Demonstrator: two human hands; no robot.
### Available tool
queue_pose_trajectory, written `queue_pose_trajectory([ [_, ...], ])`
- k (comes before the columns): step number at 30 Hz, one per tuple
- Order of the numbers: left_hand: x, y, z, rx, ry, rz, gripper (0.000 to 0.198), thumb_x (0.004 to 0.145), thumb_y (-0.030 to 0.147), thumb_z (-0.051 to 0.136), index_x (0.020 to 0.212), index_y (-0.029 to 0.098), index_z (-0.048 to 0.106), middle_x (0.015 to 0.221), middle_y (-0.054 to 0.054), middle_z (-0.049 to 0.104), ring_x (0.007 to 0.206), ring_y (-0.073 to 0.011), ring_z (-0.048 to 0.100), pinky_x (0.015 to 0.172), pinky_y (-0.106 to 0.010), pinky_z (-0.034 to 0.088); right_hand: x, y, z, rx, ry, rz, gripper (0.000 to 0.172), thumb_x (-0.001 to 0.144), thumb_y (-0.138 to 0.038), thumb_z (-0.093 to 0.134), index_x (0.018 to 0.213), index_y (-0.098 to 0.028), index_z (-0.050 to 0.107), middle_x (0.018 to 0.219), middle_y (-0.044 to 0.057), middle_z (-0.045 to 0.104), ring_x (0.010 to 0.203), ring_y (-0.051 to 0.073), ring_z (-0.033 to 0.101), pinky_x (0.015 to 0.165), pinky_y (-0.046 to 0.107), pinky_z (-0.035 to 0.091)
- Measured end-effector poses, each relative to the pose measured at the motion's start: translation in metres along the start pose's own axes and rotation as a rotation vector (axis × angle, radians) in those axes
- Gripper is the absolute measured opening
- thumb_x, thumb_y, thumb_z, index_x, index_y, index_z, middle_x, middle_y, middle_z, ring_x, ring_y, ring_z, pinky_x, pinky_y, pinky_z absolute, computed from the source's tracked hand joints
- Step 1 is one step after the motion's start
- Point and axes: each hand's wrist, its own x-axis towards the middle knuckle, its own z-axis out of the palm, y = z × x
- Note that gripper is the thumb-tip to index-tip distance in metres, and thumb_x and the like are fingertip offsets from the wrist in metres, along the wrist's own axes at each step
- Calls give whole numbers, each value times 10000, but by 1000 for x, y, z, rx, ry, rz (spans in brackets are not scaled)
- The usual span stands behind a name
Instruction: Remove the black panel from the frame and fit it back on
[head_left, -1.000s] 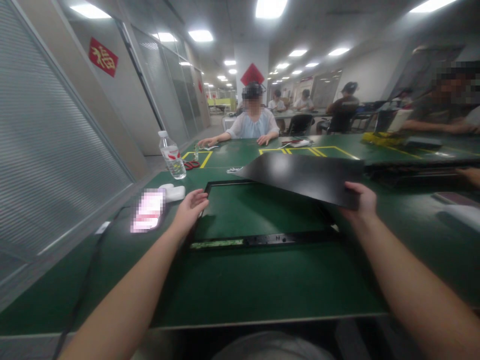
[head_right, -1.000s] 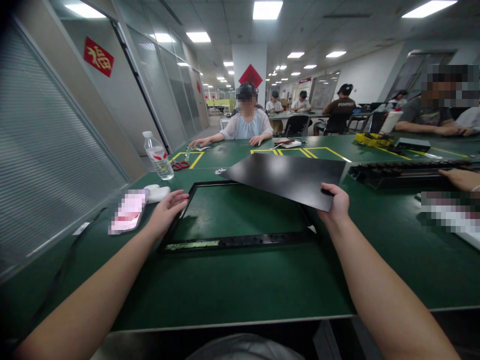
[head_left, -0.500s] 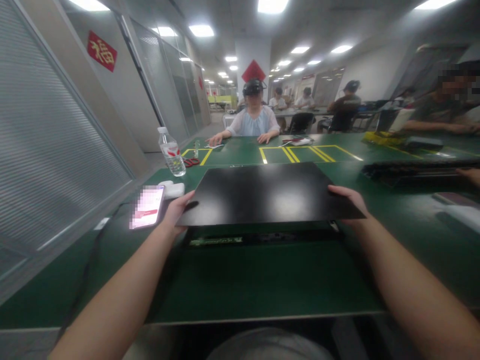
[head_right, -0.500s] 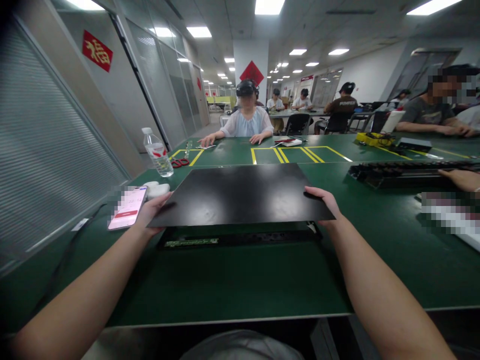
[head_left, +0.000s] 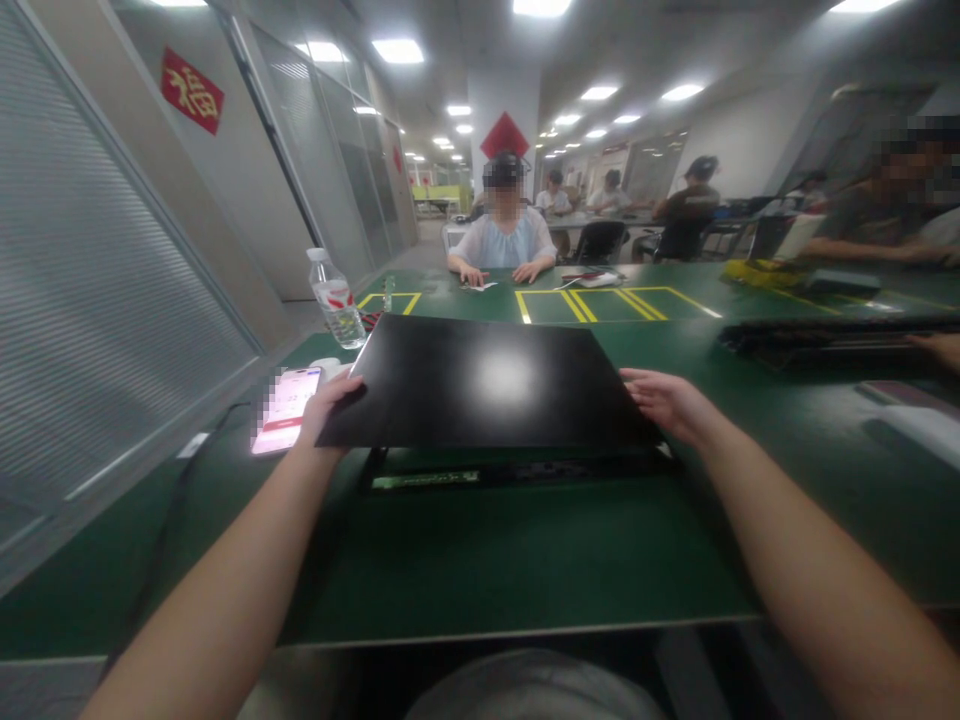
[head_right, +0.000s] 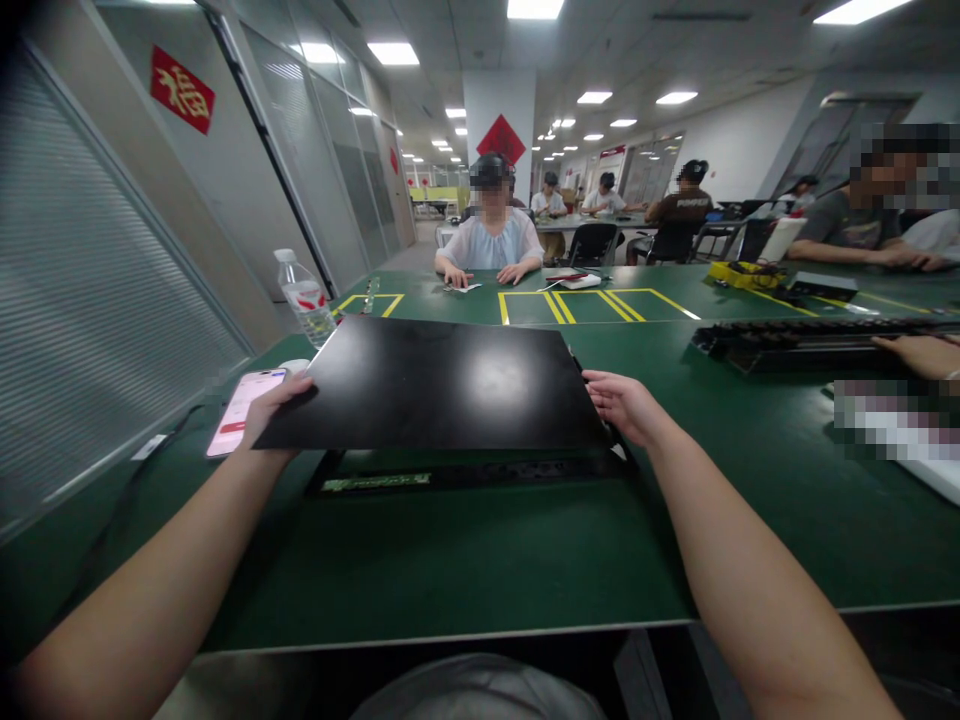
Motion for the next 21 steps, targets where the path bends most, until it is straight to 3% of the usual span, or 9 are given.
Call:
queue_pose_trajectory([
  [6,5,-1,-6,25,84,-10,206,633,178,653,833,182,699,770,-46,751,891,-314,747,784,-412,635,0,2,-1,-42,49,-52,345,743,-132,620,1081,-190,649,843,103,772,687,188,713,578,260,539],
  [12,1,-5,1,75,-15,-8,299,639,196,654,924,171,737,821,-56,771,897,-298,746,793,-387,626,4,6,-4,-189,103,-71,292,727,-119,617,999,-164,714,793,95,765,595,144,658,471,200,446],
  [17,-2,-6,4,85,-35,-3,280,642,193,659,907,187,748,817,-47,780,856,-293,751,760,-385,631,6,6,-4,-195,134,-72,216,710,-120,639,906,-149,725,727,106,751,463,104,548,384,182,330],
  [21,-1,-7,3,84,-40,-20,294,644,189,666,925,169,749,833,-61,783,854,-291,752,735,-364,628,5,4,-3,-220,153,-66,178,730,-134,627,884,-162,712,691,97,744,433,99,523,365,173,307],
])
